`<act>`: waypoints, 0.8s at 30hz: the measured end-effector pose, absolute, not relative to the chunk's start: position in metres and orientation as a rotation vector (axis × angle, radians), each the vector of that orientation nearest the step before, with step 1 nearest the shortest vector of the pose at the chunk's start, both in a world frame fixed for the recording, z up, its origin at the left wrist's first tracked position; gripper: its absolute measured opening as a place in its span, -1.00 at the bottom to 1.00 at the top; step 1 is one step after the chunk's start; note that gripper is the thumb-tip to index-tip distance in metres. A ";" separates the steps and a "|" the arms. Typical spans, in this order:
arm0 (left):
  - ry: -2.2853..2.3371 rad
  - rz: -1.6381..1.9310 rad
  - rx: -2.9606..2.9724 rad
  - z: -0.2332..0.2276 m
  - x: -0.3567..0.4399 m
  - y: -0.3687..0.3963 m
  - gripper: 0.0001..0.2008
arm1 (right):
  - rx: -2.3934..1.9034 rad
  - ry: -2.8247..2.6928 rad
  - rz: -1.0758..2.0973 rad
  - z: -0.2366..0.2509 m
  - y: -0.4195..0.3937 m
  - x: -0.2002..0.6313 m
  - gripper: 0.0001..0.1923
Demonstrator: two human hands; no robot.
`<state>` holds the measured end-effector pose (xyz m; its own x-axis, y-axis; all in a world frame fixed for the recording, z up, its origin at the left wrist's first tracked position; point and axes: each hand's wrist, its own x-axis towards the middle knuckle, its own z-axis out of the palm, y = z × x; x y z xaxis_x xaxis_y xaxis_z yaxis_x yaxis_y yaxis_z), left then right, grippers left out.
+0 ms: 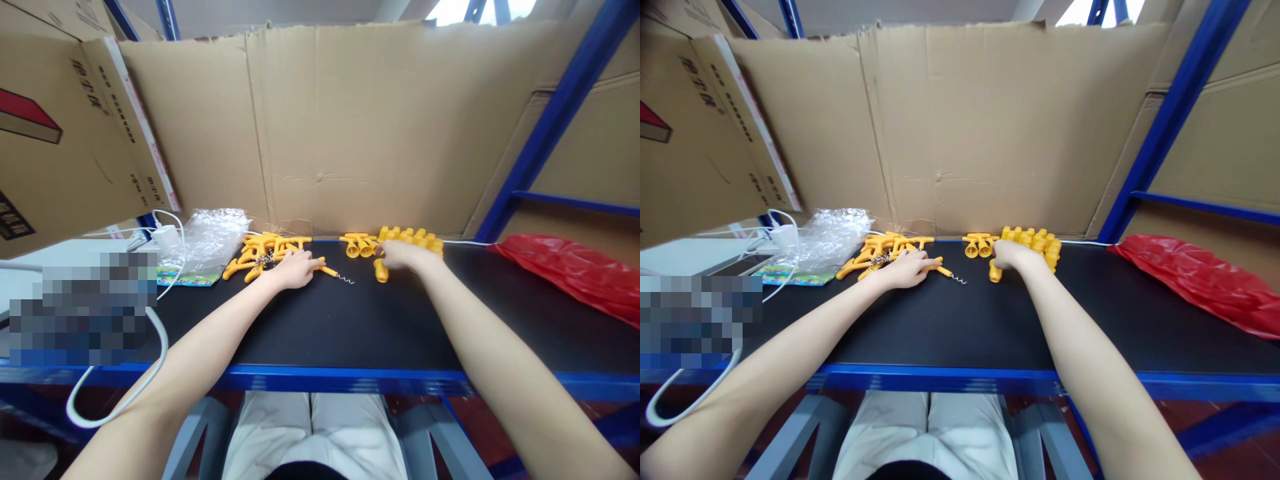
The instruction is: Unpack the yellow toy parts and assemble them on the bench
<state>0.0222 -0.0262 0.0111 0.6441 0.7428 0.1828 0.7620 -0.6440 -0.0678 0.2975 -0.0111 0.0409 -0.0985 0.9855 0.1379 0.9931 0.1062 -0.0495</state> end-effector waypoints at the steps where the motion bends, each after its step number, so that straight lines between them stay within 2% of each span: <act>1: -1.250 -0.196 -2.728 0.013 0.023 -0.028 -0.54 | -2.024 -2.283 0.035 0.040 -0.010 0.297 -0.67; 3: -1.276 -0.186 -2.767 0.018 0.025 -0.031 -0.54 | -2.066 -2.349 0.253 0.040 -0.009 0.295 -0.73; 5: -1.346 -0.181 -2.799 0.021 0.025 -0.034 -0.53 | -2.031 -2.371 0.317 0.041 -0.010 0.292 -0.73; 8: -1.466 -0.156 -2.776 0.024 0.025 -0.035 -0.58 | -2.009 -2.394 0.321 0.043 -0.013 0.287 -0.72; 11: -1.500 -0.179 -2.736 0.024 0.021 -0.033 -0.63 | -1.959 -2.426 0.207 0.043 -0.016 0.281 -0.80; 16: -1.488 -0.302 -2.686 0.020 0.013 -0.025 -0.66 | -1.952 -2.308 0.000 0.037 -0.018 0.267 -0.57; 19: -1.481 -0.371 -2.654 0.021 0.009 -0.023 -0.67 | -1.892 -2.314 -0.063 0.032 -0.018 0.262 -0.52; 24: -1.508 -0.508 -2.557 0.026 0.002 -0.022 -0.67 | -1.832 -2.440 0.252 0.034 -0.018 0.262 -0.57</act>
<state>0.0025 -0.0223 0.0263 0.4442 0.8246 0.3503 0.8684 -0.4925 0.0582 0.2624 -0.0176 0.0336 -0.2817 0.9589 -0.0347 0.9457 0.2714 -0.1787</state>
